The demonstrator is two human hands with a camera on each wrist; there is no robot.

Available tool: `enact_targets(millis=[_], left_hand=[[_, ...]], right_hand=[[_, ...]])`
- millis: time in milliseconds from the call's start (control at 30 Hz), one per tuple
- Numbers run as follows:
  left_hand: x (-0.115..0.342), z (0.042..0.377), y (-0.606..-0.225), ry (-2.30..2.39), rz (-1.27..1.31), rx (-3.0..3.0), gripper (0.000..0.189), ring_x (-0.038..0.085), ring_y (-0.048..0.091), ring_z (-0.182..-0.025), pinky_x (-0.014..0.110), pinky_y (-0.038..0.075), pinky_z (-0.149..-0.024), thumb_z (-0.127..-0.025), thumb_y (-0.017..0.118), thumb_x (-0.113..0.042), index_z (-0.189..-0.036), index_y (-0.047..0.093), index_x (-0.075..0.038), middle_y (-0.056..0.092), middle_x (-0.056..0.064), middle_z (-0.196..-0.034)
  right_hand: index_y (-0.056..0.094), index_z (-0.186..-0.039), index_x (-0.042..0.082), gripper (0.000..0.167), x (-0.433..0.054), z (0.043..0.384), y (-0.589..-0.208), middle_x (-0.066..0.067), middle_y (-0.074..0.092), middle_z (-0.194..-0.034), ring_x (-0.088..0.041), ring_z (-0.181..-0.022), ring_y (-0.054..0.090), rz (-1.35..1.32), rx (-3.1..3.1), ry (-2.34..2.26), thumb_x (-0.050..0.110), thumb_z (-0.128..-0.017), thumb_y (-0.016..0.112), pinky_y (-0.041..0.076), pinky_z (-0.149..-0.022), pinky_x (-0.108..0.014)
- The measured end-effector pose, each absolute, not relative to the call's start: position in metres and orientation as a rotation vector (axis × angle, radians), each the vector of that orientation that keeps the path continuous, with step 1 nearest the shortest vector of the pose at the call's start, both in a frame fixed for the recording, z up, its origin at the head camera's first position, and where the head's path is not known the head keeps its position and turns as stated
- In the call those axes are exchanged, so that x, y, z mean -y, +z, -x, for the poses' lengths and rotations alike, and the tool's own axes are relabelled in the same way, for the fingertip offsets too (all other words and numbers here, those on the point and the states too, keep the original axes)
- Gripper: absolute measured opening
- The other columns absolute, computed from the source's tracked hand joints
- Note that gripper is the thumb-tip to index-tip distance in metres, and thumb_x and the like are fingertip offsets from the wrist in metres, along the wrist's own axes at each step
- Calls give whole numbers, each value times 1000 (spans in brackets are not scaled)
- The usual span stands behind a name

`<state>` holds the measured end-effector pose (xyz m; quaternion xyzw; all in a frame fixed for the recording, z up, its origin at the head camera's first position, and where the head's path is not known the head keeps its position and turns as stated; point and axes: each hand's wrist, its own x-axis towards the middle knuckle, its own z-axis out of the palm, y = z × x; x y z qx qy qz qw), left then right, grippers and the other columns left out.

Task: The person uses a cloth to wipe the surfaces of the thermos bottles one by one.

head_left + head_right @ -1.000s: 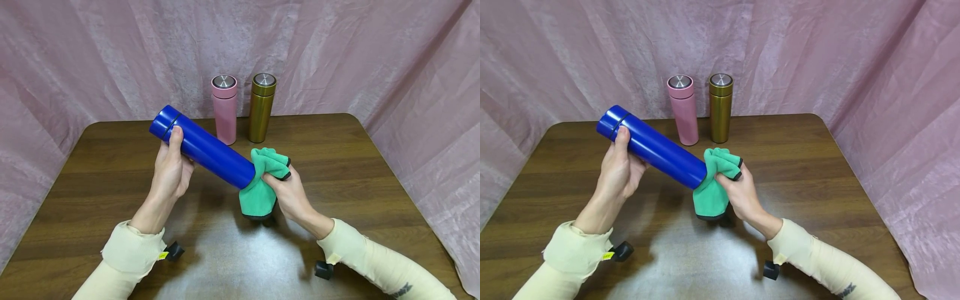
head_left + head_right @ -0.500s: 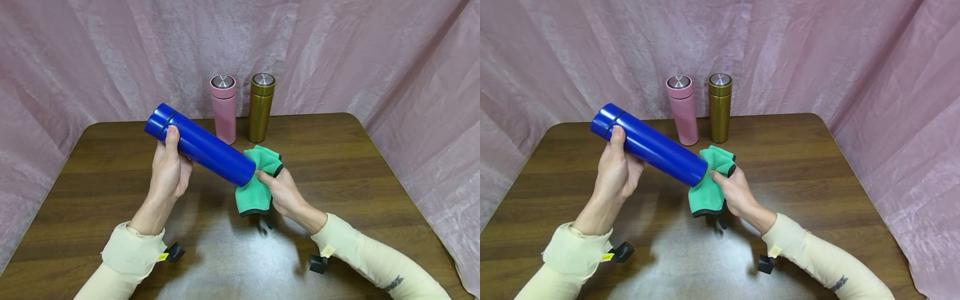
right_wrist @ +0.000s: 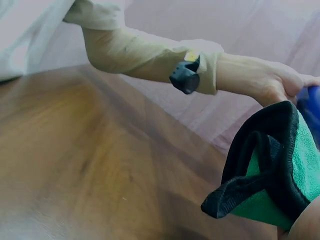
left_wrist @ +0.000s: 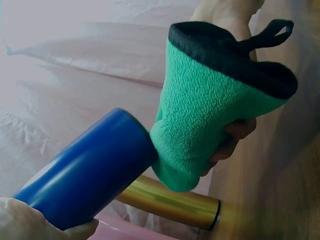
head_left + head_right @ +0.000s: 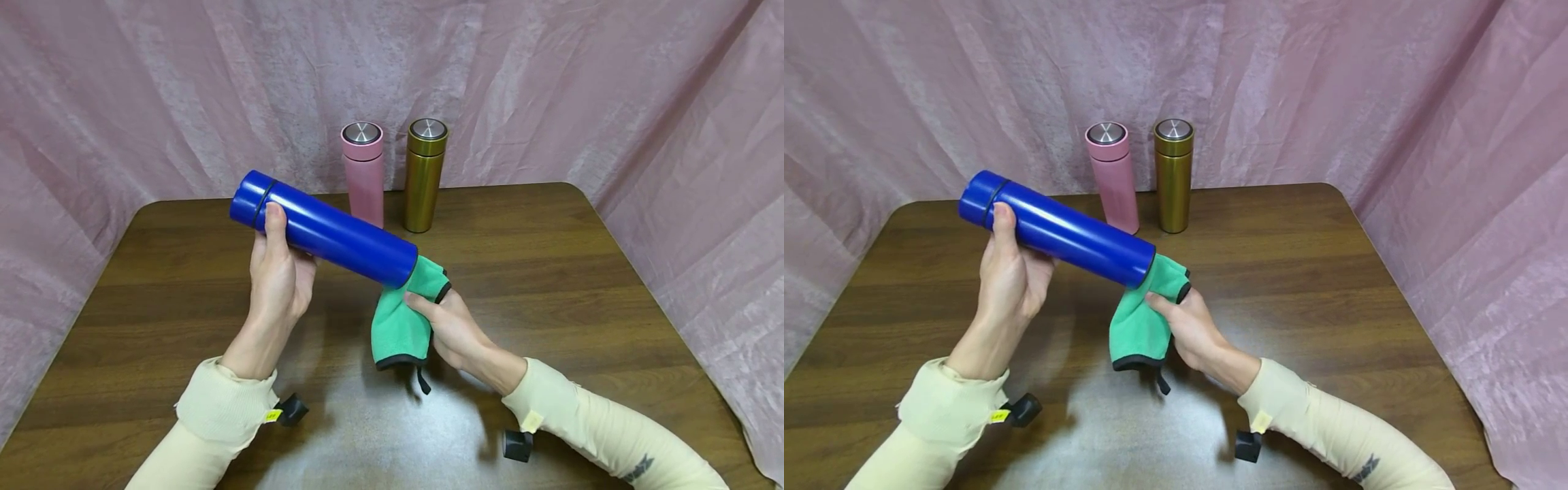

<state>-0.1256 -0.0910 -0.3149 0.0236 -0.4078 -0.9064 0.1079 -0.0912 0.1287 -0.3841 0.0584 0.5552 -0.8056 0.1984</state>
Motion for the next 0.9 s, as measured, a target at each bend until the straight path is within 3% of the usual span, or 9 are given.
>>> enact_targets(millis=[333, 600, 900], left_hand=[[90, 132, -322, -2653, -150, 1091, 38, 25, 53, -116, 45, 46, -101, -108, 48, -40, -141, 42, -21, 52, 7, -123], [93, 133, -326, -2626, -190, 1101, 42, 26, 52, -119, 51, 41, -107, -107, 50, -40, -143, 39, -21, 50, 8, -127], [97, 131, -330, -2615, -206, 1179, 44, 25, 49, -122, 53, 38, -108, -107, 52, -39, -145, 36, -25, 48, 7, -130]], right_hand=[[47, -141, 8, 42, -124, 78, -386, -8, 64, -124, -21, -108, 66, -126, -1523, -2260, 8, -102, 62, 55, -93, -38], [52, -132, 7, 34, -125, 70, -380, -8, 68, -115, -21, -98, 71, -99, -1558, -2307, 7, -101, 64, 60, -85, -39], [52, -136, 6, 38, -130, 74, -377, -10, 68, -116, -24, -98, 72, -138, -1619, -2326, 10, -100, 65, 61, -84, -44]])
